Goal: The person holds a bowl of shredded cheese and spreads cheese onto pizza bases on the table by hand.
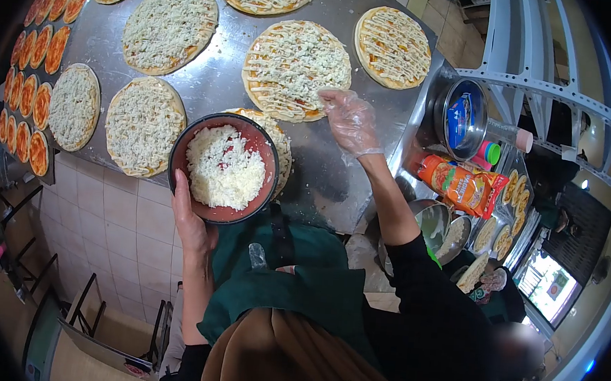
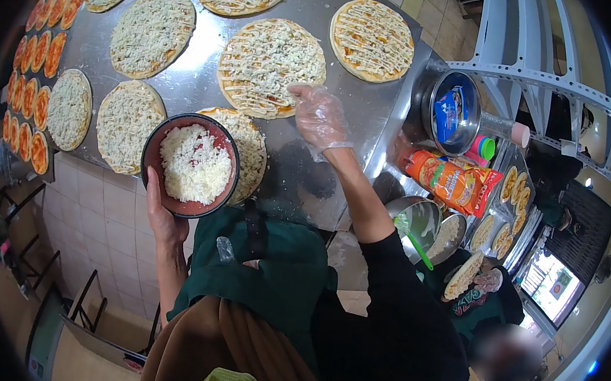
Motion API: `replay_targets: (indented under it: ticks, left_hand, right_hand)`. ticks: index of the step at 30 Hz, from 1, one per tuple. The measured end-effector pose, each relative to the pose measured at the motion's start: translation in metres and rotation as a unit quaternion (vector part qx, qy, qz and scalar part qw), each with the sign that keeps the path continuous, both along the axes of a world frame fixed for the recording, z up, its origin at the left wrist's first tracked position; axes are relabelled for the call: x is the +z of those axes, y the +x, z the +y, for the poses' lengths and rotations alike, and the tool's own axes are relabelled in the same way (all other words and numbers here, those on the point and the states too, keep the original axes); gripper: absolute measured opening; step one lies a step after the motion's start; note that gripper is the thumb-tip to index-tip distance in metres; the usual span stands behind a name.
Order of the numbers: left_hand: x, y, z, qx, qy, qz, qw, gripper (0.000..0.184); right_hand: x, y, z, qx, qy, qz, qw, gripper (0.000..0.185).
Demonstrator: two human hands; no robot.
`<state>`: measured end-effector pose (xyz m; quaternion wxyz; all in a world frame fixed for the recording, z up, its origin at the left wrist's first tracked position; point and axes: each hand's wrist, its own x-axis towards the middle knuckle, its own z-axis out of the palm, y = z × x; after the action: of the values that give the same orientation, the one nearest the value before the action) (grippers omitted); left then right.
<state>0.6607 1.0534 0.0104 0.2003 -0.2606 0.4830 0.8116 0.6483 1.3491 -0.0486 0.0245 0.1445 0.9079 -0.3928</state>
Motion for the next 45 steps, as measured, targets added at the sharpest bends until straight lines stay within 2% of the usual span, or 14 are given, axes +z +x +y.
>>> replay_targets:
  ticks: [10, 16, 22, 28, 29, 32, 33, 36, 38, 40, 41, 42, 44, 45]
  left_hand:
    - [0.0, 0.003, -0.003, -0.002, -0.003, -0.005, 1.0, 0.056]
    - [-0.001, 0.003, -0.006, 0.011, -0.001, -0.009, 1.0, 0.056]
    - [0.002, 0.001, -0.001, 0.022, -0.001, -0.006, 1.0, 0.053]
    - [0.005, 0.001, -0.001, 0.022, -0.006, -0.007, 1.0, 0.053]
    - [0.007, 0.001, 0.0, 0.019, -0.006, -0.009, 1.0, 0.054]
    - [0.009, 0.001, 0.0, 0.013, -0.008, -0.013, 1.0, 0.055]
    - [0.009, 0.001, 0.001, 0.014, -0.008, -0.012, 1.0, 0.055]
    - [0.011, 0.001, 0.005, 0.011, -0.01, -0.017, 1.0, 0.055]
    - [0.011, 0.001, 0.006, 0.01, -0.011, -0.019, 1.0, 0.055]
    - [0.01, 0.001, 0.005, 0.009, -0.012, -0.015, 1.0, 0.055]
    - [0.01, 0.0, 0.005, 0.007, -0.01, -0.014, 1.0, 0.055]
    - [0.01, -0.001, 0.006, 0.004, -0.008, -0.013, 1.0, 0.055]
    - [0.011, -0.002, 0.008, -0.001, -0.009, -0.014, 1.0, 0.056]
    - [0.011, -0.003, 0.01, -0.005, -0.013, -0.015, 1.0, 0.056]
  right_hand:
    - [-0.024, -0.003, -0.024, 0.088, 0.063, 0.066, 0.992, 0.021]
    - [-0.01, 0.001, -0.013, 0.096, 0.08, 0.05, 0.991, 0.023]
    - [-0.03, 0.008, -0.013, 0.069, 0.044, 0.098, 0.992, 0.023]
    - [-0.006, -0.023, 0.002, -0.054, -0.081, -0.062, 0.993, 0.022]
    - [-0.018, -0.026, 0.011, -0.034, -0.093, 0.009, 0.995, 0.026]
    - [-0.004, -0.044, 0.025, 0.077, -0.05, 0.038, 0.995, 0.027]
    - [0.014, -0.053, 0.016, 0.08, 0.019, -0.051, 0.995, 0.028]
    - [-0.002, -0.051, 0.025, 0.155, 0.113, 0.182, 0.964, 0.028]
    - [0.005, -0.052, 0.038, 0.063, 0.026, 0.067, 0.995, 0.026]
    - [0.026, -0.048, 0.055, -0.047, -0.09, -0.072, 0.992, 0.026]
    - [0.004, -0.039, 0.071, -0.077, -0.096, -0.031, 0.992, 0.02]
    - [-0.011, -0.029, 0.082, -0.031, 0.005, -0.013, 0.999, 0.02]
    - [-0.026, -0.017, 0.093, 0.061, 0.204, 0.021, 0.977, 0.021]
    - [-0.029, -0.015, 0.089, 0.093, 0.244, 0.01, 0.965, 0.021]
